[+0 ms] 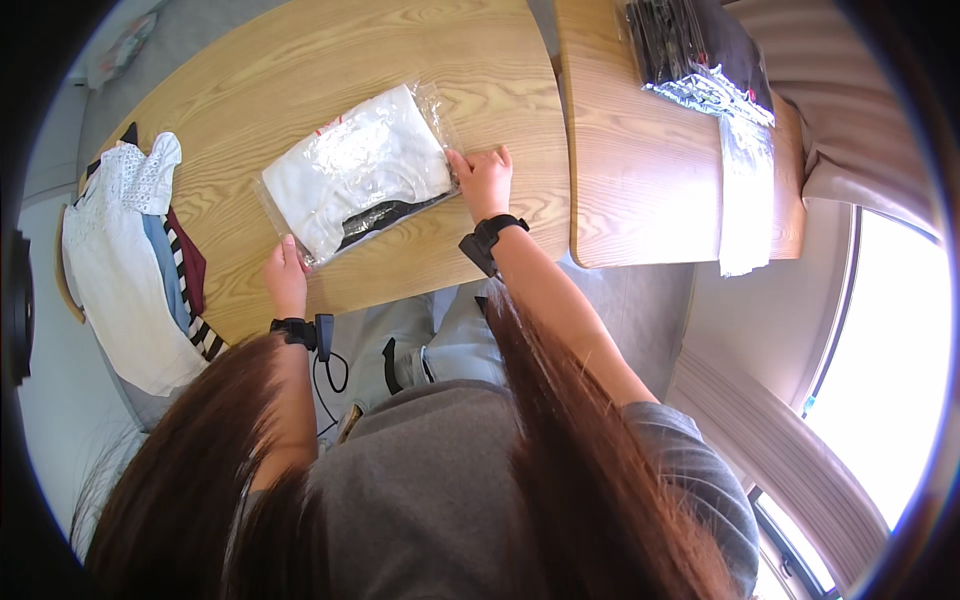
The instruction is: Folding clothes and putting them into plastic bags.
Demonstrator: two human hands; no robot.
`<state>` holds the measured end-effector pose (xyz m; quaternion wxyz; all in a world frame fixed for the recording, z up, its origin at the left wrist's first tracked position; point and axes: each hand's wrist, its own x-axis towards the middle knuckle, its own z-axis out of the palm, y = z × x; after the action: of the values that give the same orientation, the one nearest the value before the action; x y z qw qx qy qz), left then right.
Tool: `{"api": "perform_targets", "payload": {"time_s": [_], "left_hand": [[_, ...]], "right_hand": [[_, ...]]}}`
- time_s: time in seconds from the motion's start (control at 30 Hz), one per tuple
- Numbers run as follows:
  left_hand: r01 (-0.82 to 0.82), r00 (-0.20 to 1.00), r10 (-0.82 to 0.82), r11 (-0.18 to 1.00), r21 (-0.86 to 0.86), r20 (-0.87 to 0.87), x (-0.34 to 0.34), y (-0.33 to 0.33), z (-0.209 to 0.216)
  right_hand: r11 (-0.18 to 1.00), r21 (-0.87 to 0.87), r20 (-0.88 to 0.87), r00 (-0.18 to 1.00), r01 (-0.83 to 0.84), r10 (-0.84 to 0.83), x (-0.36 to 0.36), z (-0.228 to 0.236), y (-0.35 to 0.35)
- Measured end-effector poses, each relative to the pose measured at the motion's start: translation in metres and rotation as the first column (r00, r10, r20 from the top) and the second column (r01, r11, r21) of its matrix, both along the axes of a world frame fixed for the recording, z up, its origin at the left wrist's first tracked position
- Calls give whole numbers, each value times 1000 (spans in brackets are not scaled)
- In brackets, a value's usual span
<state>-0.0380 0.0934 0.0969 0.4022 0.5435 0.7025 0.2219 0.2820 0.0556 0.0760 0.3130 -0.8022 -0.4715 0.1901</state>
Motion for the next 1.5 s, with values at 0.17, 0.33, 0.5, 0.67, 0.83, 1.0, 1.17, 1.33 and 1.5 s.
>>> {"api": "perform_targets", "payload": {"time_s": [0.17,0.33,0.5,0.67,0.83,1.0,1.17,1.33,1.5], "left_hand": [[-5,991,11,999,45,-134,-6,-1,-5],[84,935,1,971,224,-356,0,0,-6],[101,877,-26,986,130,-480,-1,0,-6],[112,881,-31,983,144,-473,-4,1,-10],[4,952,-47,990,-142,-303,-27,7,-11],[298,869,-44,842,450,-493,22,5,38],[710,653,-402,620,334,-642,58,36,43],[796,495,-448,578,182,-744,42,53,21],[798,455,-455,590,123,-766,44,57,17]], "right_hand": [[994,105,-105,994,31,-20,-7,5,-7],[993,110,45,998,31,-36,-10,0,-8],[933,-6,45,932,361,-360,-36,20,2],[915,76,357,868,-395,345,-99,38,17],[861,-71,434,761,-504,482,-124,39,43],[837,-117,452,722,-534,524,-112,35,44],[791,-215,471,649,-573,598,-108,37,50],[703,-141,493,566,-697,661,-87,37,67],[675,-138,500,537,-725,679,-83,37,76]]}}
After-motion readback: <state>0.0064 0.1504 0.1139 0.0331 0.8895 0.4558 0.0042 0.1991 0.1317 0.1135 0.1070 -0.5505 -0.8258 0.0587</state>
